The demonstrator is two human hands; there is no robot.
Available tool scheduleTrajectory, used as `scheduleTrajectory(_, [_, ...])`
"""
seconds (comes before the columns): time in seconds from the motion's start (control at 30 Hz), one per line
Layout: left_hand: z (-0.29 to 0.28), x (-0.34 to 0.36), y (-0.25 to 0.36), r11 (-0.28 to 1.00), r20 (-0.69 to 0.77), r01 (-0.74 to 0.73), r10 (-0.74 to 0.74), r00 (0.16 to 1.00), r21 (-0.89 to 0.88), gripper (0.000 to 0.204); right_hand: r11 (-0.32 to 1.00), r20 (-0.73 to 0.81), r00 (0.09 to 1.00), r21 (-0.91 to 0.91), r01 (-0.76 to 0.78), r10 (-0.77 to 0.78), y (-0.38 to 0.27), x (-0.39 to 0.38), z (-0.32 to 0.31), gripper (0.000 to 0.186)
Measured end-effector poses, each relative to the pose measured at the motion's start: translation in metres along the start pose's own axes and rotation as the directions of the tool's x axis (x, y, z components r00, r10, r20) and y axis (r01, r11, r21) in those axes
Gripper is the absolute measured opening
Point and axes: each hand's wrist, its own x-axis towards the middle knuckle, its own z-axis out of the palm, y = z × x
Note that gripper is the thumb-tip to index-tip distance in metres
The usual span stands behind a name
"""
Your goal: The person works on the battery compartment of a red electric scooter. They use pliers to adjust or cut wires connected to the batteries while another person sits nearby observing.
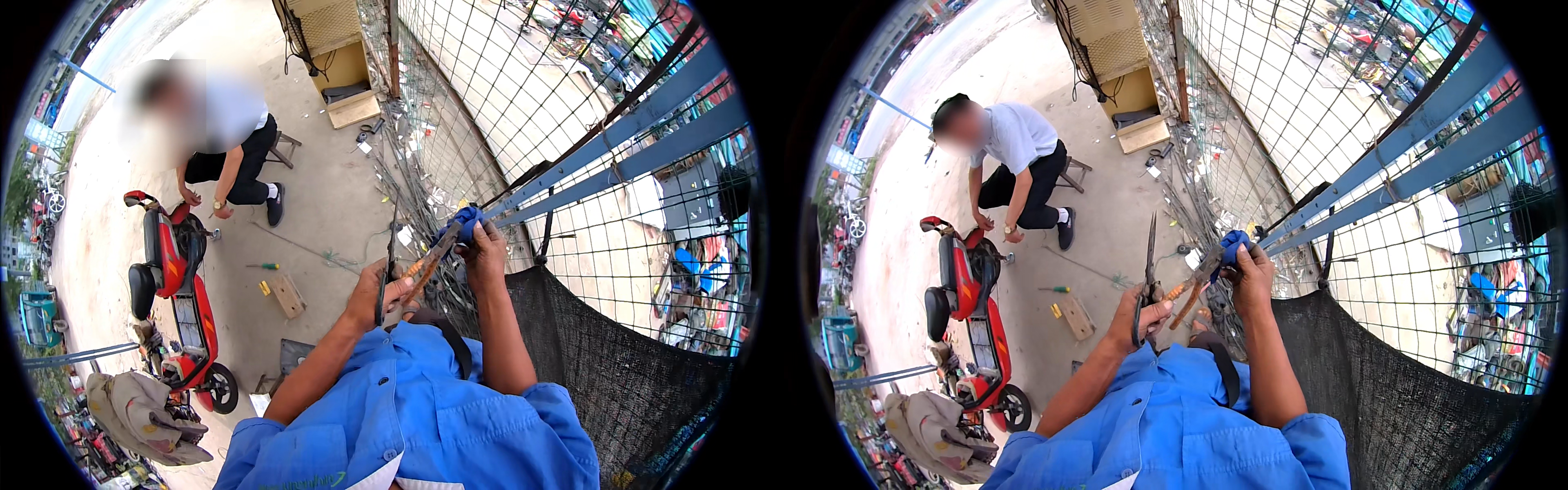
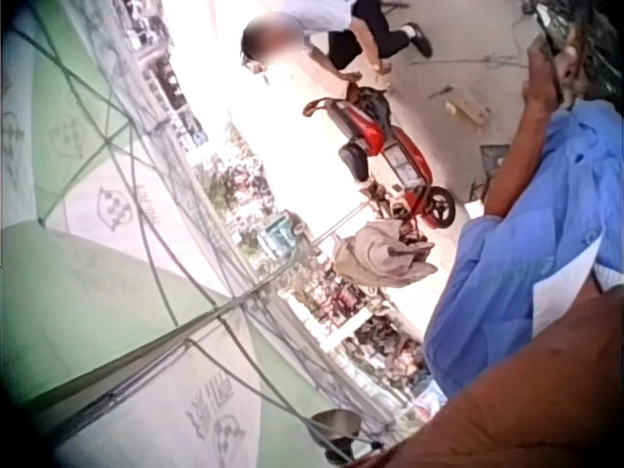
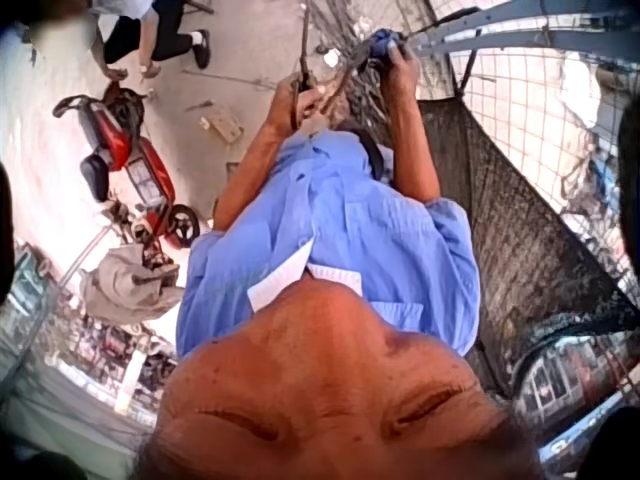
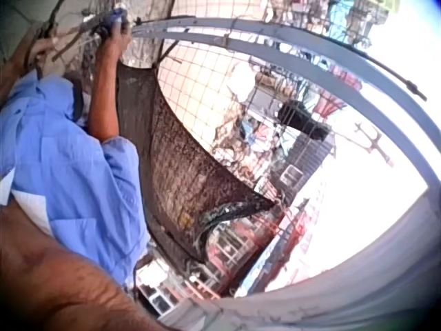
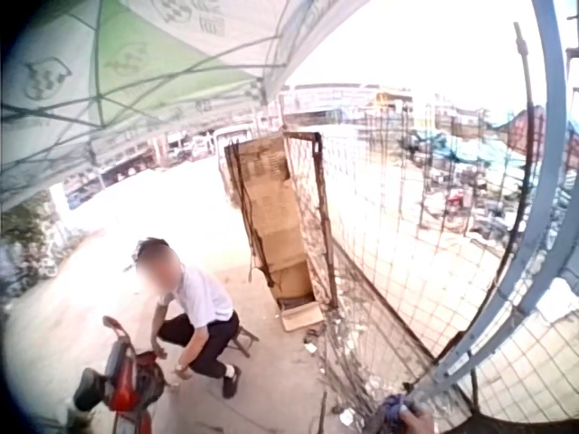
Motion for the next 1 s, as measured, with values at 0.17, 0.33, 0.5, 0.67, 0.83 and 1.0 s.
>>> scheduleTrajectory(0.17, [0.009, -0.004, 0.01, 1.0, -0.027, -0.011, 0.011, 1.0, 0.0, 0.02, 0.996, 0.101, 0.993, -0.056, 0.071, -0.065, -0.003, -0.001, 0.011, 0.029])
scheduleTrajectory(0.33, [0.01, -0.004, 0.012, 1.0, -0.014, -0.012, 0.012, 1.0, 0.016, 0.021, 0.998, 0.039, 0.998, -0.028, 0.049, -0.048, 0.001, 0.012, 0.008, 0.025])
scheduleTrajectory(0.5, [0.014, -0.002, 0.014, 0.999, -0.02, -0.018, 0.018, 1.0, 0.032, 0.022, 0.991, 0.014, 0.992, -0.039, 0.126, -0.126, 0.0, 0.028, -0.01, 0.022])
scheduleTrajectory(0.67, [0.009, 0.005, 0.013, 0.999, -0.026, -0.034, 0.035, 0.999, 0.026, 0.023, 0.916, 0.175, 0.951, -0.27, 0.297, -0.256, -0.021, 0.013, 0.007, 0.027])
scheduleTrajectory(0.83, [0.004, 0.009, 0.018, 0.996, 0.063, 0.02, -0.025, 0.998, 0.083, 0.021, 0.83, 0.254, 0.918, -0.402, 0.386, -0.303, -0.022, 0.004, 0.012, 0.025])
scheduleTrajectory(1.0, [-0.015, 0.016, -0.005, 0.99, 0.12, 0.032, -0.049, 0.992, 0.14, 0.026, 0.829, 0.267, 0.928, -0.431, 0.356, -0.26, -0.014, 0.013, 0.005, 0.016])
